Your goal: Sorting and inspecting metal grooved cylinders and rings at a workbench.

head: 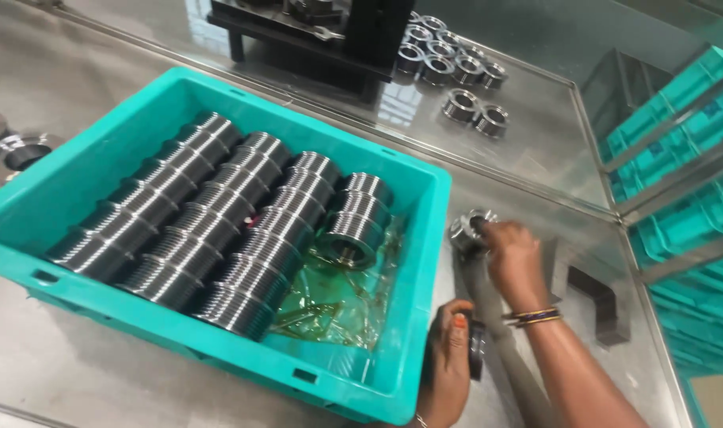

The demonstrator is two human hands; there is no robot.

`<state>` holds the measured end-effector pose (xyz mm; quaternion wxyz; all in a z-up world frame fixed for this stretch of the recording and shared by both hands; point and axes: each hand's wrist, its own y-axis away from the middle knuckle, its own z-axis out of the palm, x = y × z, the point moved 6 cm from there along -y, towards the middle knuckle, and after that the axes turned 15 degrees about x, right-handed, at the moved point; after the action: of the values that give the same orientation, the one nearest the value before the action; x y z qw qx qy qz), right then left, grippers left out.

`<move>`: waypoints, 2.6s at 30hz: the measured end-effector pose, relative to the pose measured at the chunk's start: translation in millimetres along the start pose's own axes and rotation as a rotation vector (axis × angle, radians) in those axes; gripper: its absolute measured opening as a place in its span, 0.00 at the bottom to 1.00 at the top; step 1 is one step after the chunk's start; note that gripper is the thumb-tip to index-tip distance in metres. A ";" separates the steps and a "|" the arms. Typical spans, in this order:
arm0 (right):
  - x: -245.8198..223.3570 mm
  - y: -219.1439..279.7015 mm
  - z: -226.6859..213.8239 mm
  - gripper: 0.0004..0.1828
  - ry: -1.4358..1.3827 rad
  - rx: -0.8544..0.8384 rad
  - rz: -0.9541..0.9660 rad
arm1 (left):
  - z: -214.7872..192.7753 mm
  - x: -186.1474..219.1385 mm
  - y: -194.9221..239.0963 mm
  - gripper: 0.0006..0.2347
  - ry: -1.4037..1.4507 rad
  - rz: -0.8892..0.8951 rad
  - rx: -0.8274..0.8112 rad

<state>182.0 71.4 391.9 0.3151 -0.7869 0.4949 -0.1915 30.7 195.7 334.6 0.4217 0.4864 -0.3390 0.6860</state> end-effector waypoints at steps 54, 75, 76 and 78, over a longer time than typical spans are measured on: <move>-23.6 146.2 -80.5 0.22 -1.042 -0.255 1.183 | -6.9 39.9 16.7 0.35 0.003 0.175 -0.232; -60.9 112.5 -136.4 0.44 -0.939 -0.256 0.864 | -6.8 56.1 11.7 0.34 -0.218 0.160 -0.330; -59.1 105.8 -148.2 0.44 -0.825 -0.217 0.760 | -8.1 46.3 9.4 0.32 -0.193 0.055 -0.301; -48.5 97.9 -162.7 0.44 -0.699 -0.177 0.665 | -7.9 30.3 6.4 0.30 -0.164 -0.054 -0.284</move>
<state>-3.4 34.7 443.8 0.4383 -0.6272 0.5984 0.2376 16.7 207.5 360.7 0.4754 0.4854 -0.4525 0.5776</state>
